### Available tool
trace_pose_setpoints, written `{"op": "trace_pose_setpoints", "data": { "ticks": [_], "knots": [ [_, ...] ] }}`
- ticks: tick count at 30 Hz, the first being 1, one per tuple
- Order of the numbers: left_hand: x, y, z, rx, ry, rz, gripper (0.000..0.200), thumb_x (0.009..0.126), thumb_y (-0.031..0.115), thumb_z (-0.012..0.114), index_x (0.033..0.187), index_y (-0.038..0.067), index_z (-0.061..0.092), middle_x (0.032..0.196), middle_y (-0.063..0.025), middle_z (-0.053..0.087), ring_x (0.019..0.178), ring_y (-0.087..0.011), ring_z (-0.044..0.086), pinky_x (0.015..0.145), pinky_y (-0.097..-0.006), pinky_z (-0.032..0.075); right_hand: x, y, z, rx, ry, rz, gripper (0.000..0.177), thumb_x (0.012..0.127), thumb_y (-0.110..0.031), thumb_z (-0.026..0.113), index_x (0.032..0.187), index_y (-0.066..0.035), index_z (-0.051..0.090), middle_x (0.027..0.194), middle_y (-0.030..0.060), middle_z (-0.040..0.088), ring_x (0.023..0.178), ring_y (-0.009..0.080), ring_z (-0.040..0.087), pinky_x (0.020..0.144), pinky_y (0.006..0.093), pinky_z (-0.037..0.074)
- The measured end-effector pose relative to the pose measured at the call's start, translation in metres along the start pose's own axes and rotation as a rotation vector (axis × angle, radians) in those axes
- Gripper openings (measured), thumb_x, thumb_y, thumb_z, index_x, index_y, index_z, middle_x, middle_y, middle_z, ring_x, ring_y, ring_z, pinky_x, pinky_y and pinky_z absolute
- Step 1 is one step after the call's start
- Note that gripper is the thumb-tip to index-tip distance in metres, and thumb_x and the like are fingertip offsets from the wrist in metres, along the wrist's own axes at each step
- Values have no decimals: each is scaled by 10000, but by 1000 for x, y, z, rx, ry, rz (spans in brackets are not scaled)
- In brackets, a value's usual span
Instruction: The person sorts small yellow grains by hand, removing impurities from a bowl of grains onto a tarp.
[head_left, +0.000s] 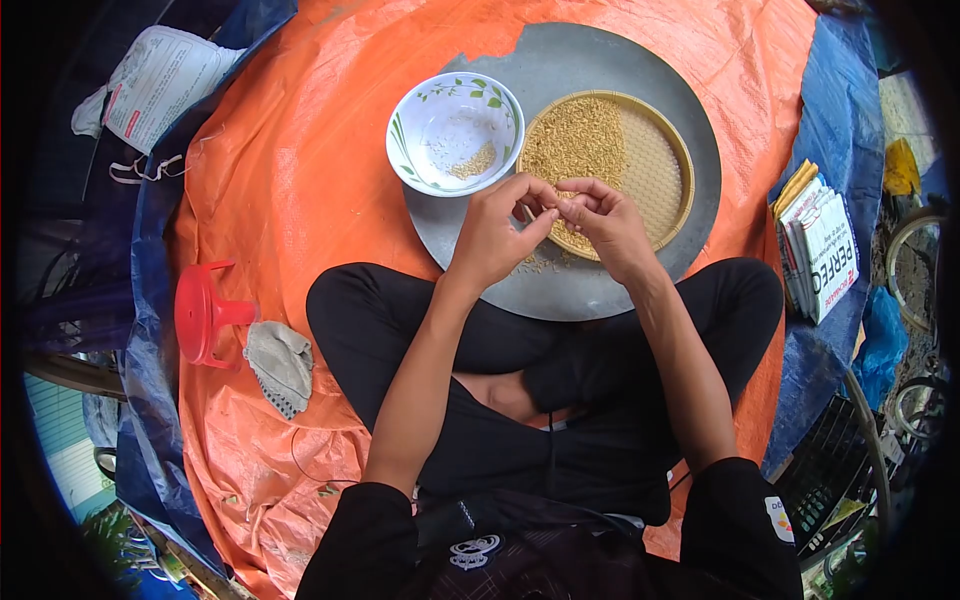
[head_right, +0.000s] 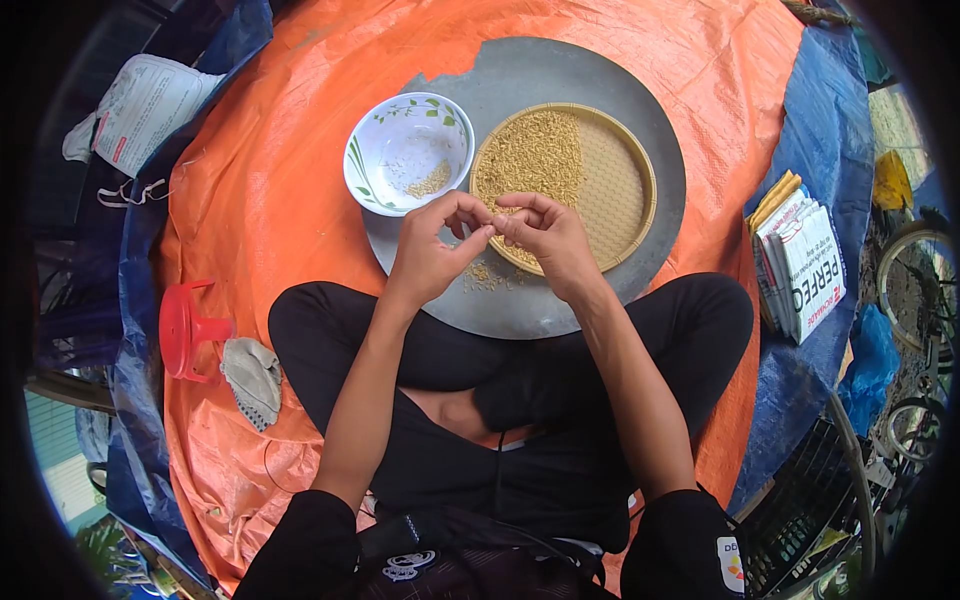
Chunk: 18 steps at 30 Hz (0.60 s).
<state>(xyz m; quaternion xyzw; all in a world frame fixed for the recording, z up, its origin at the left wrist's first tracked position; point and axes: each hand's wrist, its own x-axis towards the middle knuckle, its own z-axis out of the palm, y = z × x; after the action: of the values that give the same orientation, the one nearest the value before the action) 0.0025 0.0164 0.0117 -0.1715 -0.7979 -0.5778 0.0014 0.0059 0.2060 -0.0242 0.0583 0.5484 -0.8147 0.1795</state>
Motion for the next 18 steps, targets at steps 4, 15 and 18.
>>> {"op": "trace_pose_setpoints", "data": {
  "ticks": [4, 15, 18],
  "knots": [
    [-1, 0, -4, -98, -26, -17, 278, 850, 31, 769, 1094, 46, 638, 922, -39, 743, 832, -108, 675, 717, -269, 487, -1, -3, -1, -25, -70, -39, 335, 935, -124, 766, 1205, -21, 596, 822, -21, 622, 776, 68, 564, 749, 219, 464],
    [-3, -2, -17, -250, -116, -34, 285, 881, 30, 772, 1113, 38, 606, 941, -42, 753, 876, -84, 655, 773, -267, 472, -7, -8, 5, 91, -196, 17, 337, 907, -126, 793, 1173, -37, 607, 774, -33, 631, 704, 56, 560, 665, 212, 430],
    [-4, -1, -13, -204, -3, -15, 292, 872, 32, 779, 1099, 47, 596, 932, -34, 755, 876, -80, 656, 772, -264, 463, -5, -6, 3, 39, -150, 20, 260, 937, -173, 765, 1121, -39, 640, 788, -26, 645, 701, 57, 555, 668, 215, 434]
  ]
}}
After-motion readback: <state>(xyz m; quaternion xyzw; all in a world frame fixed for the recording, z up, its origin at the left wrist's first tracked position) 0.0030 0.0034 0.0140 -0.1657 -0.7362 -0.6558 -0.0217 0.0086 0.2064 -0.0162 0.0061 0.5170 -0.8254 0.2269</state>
